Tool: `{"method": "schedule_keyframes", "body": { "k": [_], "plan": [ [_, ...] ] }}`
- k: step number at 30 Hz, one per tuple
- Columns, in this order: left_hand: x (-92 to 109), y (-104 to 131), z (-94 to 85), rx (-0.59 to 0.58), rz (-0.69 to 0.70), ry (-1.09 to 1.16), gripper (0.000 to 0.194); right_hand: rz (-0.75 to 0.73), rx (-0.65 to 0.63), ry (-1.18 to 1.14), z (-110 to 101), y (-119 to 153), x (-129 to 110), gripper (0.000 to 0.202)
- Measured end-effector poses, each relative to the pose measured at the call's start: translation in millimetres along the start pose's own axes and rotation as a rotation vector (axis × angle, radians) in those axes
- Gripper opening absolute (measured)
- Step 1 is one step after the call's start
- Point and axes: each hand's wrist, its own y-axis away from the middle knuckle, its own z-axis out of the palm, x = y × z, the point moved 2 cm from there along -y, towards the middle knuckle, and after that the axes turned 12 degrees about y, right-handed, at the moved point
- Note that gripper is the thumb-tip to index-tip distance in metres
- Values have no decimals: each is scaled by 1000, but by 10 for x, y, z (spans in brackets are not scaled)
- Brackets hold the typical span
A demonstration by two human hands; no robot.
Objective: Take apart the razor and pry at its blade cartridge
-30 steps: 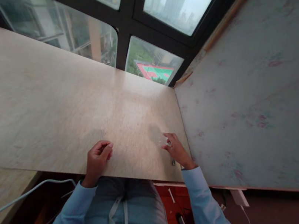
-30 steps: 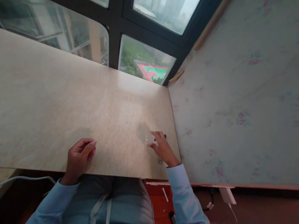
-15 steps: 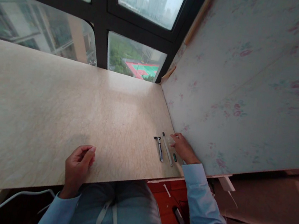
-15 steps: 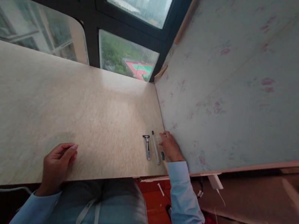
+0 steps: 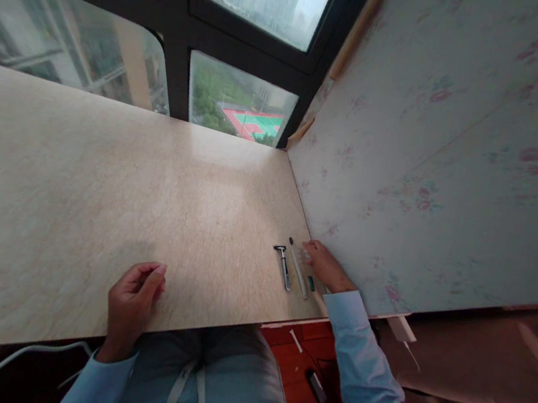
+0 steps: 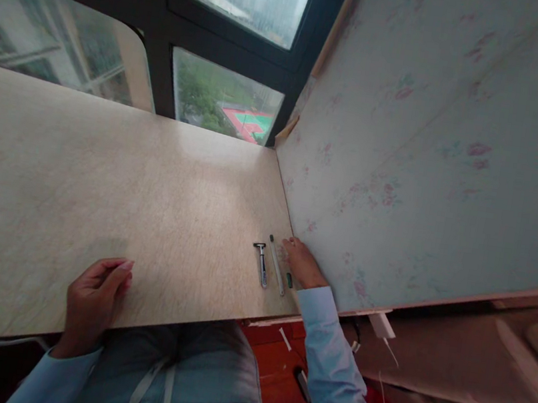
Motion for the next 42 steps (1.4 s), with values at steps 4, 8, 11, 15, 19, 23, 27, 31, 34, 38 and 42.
{"method": "schedule_keyframes", "body": {
  "k": [4,8,11,15,19,23,27,31,34,38,42],
  "plan": [
    [0,4,-10,7,-8,-5,31,64,21,-9,-55,178,-60,48],
    [-2,6,-20,27,-24,-14,33,143,27,-22,-16,481,-194,32],
    [2,6,-18,28,-32,-11,34,188,25,-37,75,677,-324,27],
    [28,12,4,29,-26,-23,35,239,56,-63,170,806,-455,21],
    [43,17,19,39,-23,-39,34,275,113,-107,213,851,-505,22],
    [28,13,10,51,-40,-34,33,290,191,-168,267,887,-534,21],
    [3,0,-7,50,-25,-71,34,300,267,-228,324,903,-578,23],
    [-10,-6,-15,22,7,-99,35,299,295,-283,353,901,-615,23],
    [1,3,-13,17,14,-112,35,317,313,-312,349,899,-595,26],
    [34,23,1,17,10,-119,35,392,357,-300,294,839,-485,34],
    [47,30,10,37,-4,-131,35,445,409,-268,226,648,-395,38]
  ]
}}
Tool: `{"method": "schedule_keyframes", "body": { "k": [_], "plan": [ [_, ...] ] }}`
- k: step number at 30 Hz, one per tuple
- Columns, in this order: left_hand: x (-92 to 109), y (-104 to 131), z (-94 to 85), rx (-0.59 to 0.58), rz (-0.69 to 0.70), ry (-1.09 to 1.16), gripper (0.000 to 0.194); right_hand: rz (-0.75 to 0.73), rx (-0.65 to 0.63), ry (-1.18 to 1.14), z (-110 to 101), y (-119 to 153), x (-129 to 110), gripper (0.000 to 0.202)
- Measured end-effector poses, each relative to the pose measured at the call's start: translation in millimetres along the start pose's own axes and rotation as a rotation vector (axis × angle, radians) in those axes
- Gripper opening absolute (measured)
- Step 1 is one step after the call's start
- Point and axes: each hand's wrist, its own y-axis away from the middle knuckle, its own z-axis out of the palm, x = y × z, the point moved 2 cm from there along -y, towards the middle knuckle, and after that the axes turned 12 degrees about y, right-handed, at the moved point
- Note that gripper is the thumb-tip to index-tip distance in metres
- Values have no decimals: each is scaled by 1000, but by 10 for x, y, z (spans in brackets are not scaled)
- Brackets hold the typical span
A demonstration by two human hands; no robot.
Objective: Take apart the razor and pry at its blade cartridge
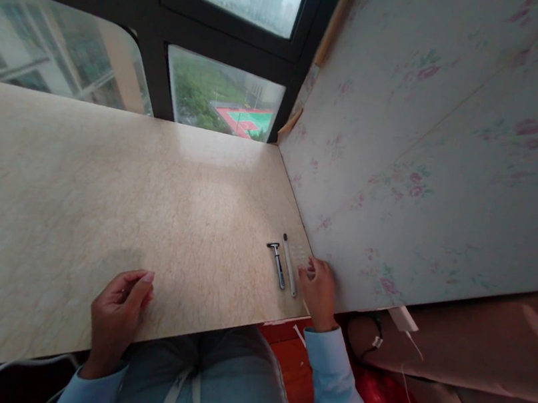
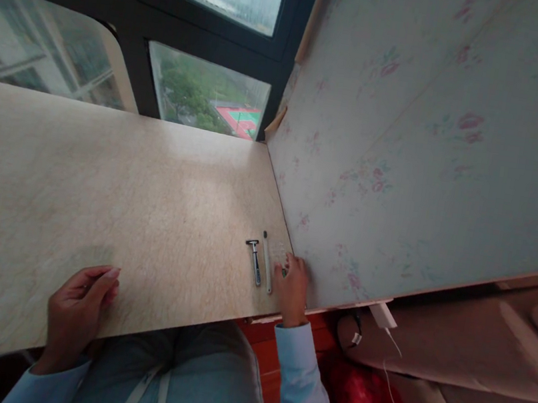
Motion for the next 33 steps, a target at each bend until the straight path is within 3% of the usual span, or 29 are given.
{"method": "schedule_keyframes", "body": {
  "k": [8,16,22,28,33],
  "plan": [
    [-14,-11,-5,-15,7,0,36,10,-13,91,234,-251,-99,40],
    [-33,-15,-19,-3,3,-43,36,35,34,143,272,-192,-73,31],
    [-41,-15,-18,5,-7,-35,36,85,9,166,268,-144,-121,38],
    [-11,-6,1,-16,22,-37,34,96,42,132,158,-106,-121,35],
    [27,14,14,-33,66,-64,32,24,107,-34,-40,181,-263,35]
  ]
}}
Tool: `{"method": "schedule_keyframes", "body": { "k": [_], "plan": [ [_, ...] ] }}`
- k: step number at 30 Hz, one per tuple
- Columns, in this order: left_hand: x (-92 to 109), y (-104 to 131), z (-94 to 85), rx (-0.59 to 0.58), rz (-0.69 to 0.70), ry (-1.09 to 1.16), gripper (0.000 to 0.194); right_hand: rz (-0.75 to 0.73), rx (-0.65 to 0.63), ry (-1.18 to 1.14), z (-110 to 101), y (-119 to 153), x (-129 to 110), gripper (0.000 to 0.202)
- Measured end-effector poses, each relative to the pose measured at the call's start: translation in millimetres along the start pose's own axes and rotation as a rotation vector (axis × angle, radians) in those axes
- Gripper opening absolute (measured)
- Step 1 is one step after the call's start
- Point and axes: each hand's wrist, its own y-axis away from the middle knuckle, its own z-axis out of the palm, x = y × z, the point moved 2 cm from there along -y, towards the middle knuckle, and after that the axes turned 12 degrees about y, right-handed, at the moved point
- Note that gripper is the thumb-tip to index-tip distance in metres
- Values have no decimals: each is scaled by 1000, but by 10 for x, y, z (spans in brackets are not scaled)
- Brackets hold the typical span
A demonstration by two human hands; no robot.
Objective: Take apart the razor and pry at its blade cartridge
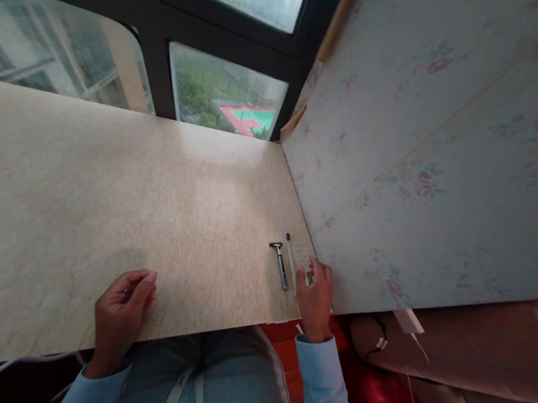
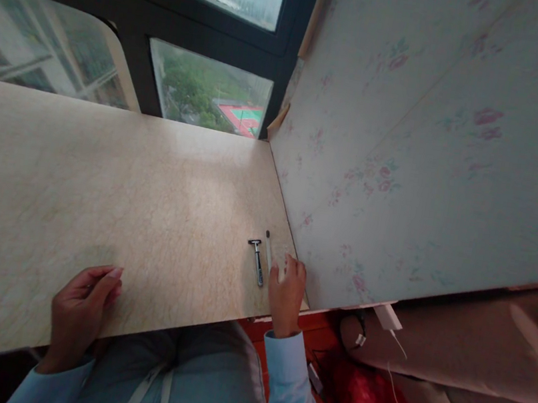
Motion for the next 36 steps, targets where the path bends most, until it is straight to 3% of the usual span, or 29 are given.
{"method": "schedule_keyframes", "body": {
  "k": [3,7,11,16,22,36],
  "plan": [
    [-6,-1,1,-6,11,3,31,-99,-89,-203,-35,289,-308,30],
    [-33,-13,-5,-14,12,16,30,-259,-263,-442,108,549,-831,21],
    [-32,-17,0,-40,43,1,27,-284,-333,-488,389,535,-1116,47],
    [-22,4,32,-84,39,20,24,-195,-344,-567,576,467,-1091,56],
    [11,29,53,-125,41,66,21,-235,-440,-663,518,474,-1016,60],
    [11,34,21,-193,149,-32,39,-278,-370,-579,532,514,-1046,57]
  ]
}}
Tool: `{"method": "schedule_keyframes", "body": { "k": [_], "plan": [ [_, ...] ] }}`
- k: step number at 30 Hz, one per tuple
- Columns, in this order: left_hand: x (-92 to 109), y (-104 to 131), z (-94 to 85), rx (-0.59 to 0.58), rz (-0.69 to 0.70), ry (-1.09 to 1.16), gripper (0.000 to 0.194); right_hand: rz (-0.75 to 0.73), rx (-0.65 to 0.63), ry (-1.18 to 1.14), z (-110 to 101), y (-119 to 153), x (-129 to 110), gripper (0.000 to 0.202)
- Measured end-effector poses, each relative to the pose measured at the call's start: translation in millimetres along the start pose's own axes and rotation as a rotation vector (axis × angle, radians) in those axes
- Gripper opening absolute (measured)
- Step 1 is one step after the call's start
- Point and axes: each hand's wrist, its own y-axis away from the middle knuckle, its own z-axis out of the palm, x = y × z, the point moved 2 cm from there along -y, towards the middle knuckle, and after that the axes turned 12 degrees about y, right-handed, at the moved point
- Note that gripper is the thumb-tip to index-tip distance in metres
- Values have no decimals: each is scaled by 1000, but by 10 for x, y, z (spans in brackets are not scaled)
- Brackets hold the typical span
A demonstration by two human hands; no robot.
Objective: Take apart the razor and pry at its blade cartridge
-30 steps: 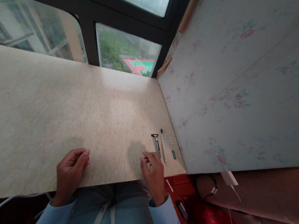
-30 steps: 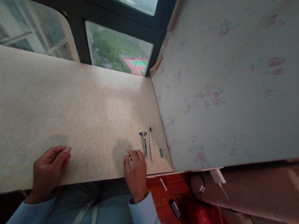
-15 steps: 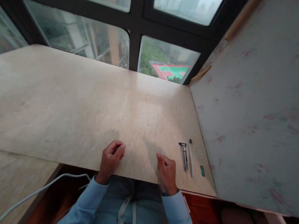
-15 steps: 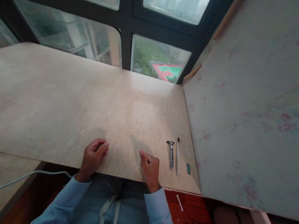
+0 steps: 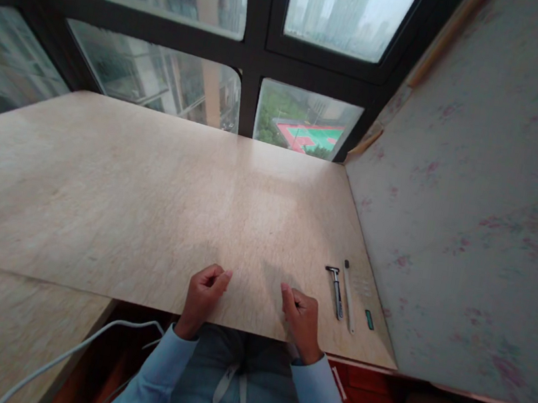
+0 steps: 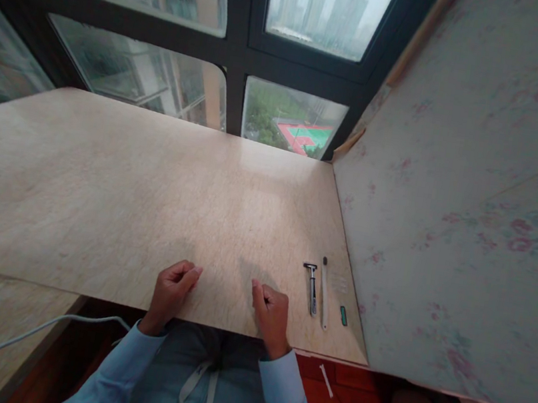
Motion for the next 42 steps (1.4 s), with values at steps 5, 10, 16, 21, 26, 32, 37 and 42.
{"method": "schedule_keyframes", "body": {
  "k": [5,10,16,21,26,32,37,42],
  "plan": [
    [-39,2,-6,-33,64,-47,44,6,-17,10,1,-14,-21,56],
    [-38,-14,34,-158,74,-132,47,5,-15,12,8,-10,-18,56],
    [-14,-21,44,-133,-9,-81,49,17,-26,7,9,-4,-9,55],
    [-34,-23,41,-108,-54,-58,50,19,-25,10,12,-3,-3,55],
    [-56,-44,36,-101,-73,-40,51,25,-22,-8,19,3,0,55],
    [-43,-89,38,-134,-89,-78,49,33,-16,-21,38,-19,-14,54],
    [-33,-140,50,-127,-72,-115,46,70,-20,-80,10,-1,-32,54],
    [-40,-147,60,-108,-54,-145,47,157,78,-139,-303,71,19,52]
  ]
}}
